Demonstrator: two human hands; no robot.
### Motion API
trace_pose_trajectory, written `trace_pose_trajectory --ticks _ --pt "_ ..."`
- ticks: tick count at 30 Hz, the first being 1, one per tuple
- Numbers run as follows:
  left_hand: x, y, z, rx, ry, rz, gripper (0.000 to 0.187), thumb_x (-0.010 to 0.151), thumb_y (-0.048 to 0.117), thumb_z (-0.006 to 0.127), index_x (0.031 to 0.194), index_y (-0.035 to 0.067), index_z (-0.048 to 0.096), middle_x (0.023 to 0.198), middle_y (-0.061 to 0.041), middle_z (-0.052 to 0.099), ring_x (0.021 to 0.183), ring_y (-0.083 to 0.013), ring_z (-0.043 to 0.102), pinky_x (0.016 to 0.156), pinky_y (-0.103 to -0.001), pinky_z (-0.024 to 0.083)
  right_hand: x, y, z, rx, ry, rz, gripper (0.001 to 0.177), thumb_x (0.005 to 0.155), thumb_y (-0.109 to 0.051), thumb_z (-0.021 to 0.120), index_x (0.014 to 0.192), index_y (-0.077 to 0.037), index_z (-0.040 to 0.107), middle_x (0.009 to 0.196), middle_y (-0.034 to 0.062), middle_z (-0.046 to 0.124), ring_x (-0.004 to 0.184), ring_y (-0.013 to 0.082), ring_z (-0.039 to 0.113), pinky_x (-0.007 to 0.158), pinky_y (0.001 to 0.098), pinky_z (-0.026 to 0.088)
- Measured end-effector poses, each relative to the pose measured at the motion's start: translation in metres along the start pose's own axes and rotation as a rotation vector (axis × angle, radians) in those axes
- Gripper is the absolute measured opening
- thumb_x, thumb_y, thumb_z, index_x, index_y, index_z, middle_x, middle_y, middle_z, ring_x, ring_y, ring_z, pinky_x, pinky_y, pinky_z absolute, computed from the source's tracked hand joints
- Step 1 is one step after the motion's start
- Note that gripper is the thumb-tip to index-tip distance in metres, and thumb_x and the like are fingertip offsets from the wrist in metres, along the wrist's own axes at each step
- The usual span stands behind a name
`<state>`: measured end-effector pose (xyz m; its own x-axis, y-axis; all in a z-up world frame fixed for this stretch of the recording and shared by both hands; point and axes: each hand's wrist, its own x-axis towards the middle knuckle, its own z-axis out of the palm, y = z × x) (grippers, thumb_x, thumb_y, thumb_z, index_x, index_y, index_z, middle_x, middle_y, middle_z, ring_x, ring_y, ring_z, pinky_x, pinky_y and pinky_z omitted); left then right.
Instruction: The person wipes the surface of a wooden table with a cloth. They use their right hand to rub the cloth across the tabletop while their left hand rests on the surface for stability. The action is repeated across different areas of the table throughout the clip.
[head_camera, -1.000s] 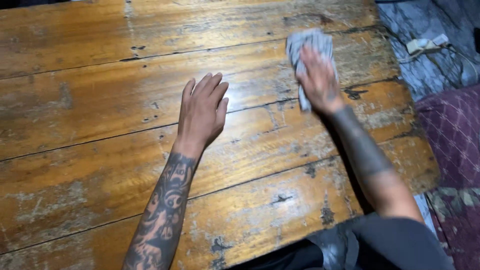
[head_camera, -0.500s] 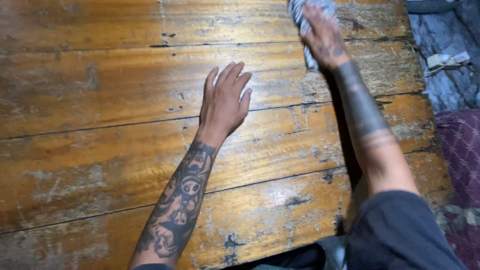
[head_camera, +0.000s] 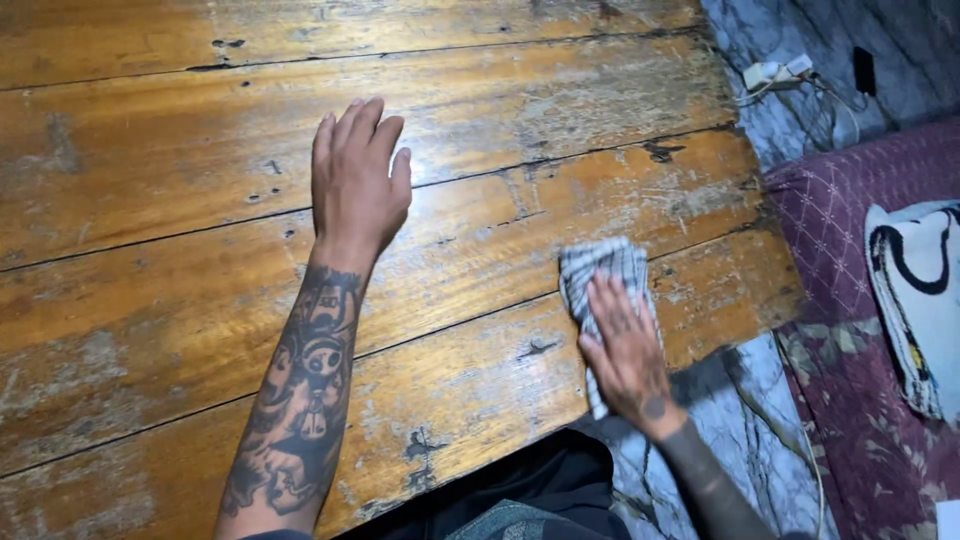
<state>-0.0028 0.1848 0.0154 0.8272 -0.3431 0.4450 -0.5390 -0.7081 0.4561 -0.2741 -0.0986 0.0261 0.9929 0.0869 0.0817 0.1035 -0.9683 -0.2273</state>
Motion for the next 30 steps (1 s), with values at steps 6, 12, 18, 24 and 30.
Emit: trace_pose_trajectory --ticks 6,12,18,24,30 --pt "-0.006 -0.002 0.001 0.004 -0.012 0.006 0.033 0.103 0.02 0.056 0.131 0.006 0.065 0.147 -0.019 0.058 0.14 -0.0373 0.047 0.12 -0.054 0.024 0.025 -0.031 -0.001 0.061 -0.061 -0.129 0.062 0.107 -0.032 0.044 0.163 -0.009 0.029 0.171 0.0109 0.025 0.16 0.0321 0.021 0.129 0.0559 0.011" --pt "-0.01 -0.013 0.012 0.037 0.061 0.017 0.036 0.1 0.024 0.065 0.131 0.007 0.068 0.14 -0.018 0.061 0.138 -0.0366 0.052 0.118 -0.056 0.028 0.19 0.042 0.029 -0.002 0.098 -0.245 0.056 0.112 -0.029 0.046 0.164 -0.014 0.034 0.169 0.0125 0.033 0.152 0.0412 0.032 0.12 0.0622 0.023" --pt "-0.002 -0.012 0.011 0.056 0.062 0.012 0.037 0.095 0.026 0.066 0.129 0.011 0.069 0.139 -0.014 0.062 0.138 -0.0335 0.053 0.117 -0.055 0.031 0.4 0.138 0.059 0.018 0.167 -0.278 0.054 0.117 -0.032 0.051 0.165 -0.015 0.034 0.169 0.0132 0.032 0.152 0.0423 0.031 0.119 0.0647 0.023" --pt "0.009 -0.015 0.008 0.027 0.018 -0.014 0.036 0.094 0.026 0.063 0.128 0.012 0.068 0.14 -0.013 0.061 0.14 -0.0326 0.051 0.117 -0.056 0.03 0.497 0.112 0.048 0.034 0.09 -0.303 0.056 0.117 -0.046 0.046 0.166 -0.02 0.036 0.168 0.0056 0.033 0.153 0.0359 0.029 0.119 0.0647 0.022" --pt "0.009 -0.014 0.012 -0.031 -0.01 -0.02 0.034 0.098 0.026 0.059 0.129 0.013 0.067 0.141 -0.012 0.059 0.142 -0.0315 0.049 0.119 -0.057 0.027 0.411 0.044 0.04 0.043 0.067 -0.419 0.056 0.117 -0.04 0.044 0.165 -0.011 0.037 0.167 0.0183 0.034 0.152 0.0438 0.029 0.119 0.0664 0.019"
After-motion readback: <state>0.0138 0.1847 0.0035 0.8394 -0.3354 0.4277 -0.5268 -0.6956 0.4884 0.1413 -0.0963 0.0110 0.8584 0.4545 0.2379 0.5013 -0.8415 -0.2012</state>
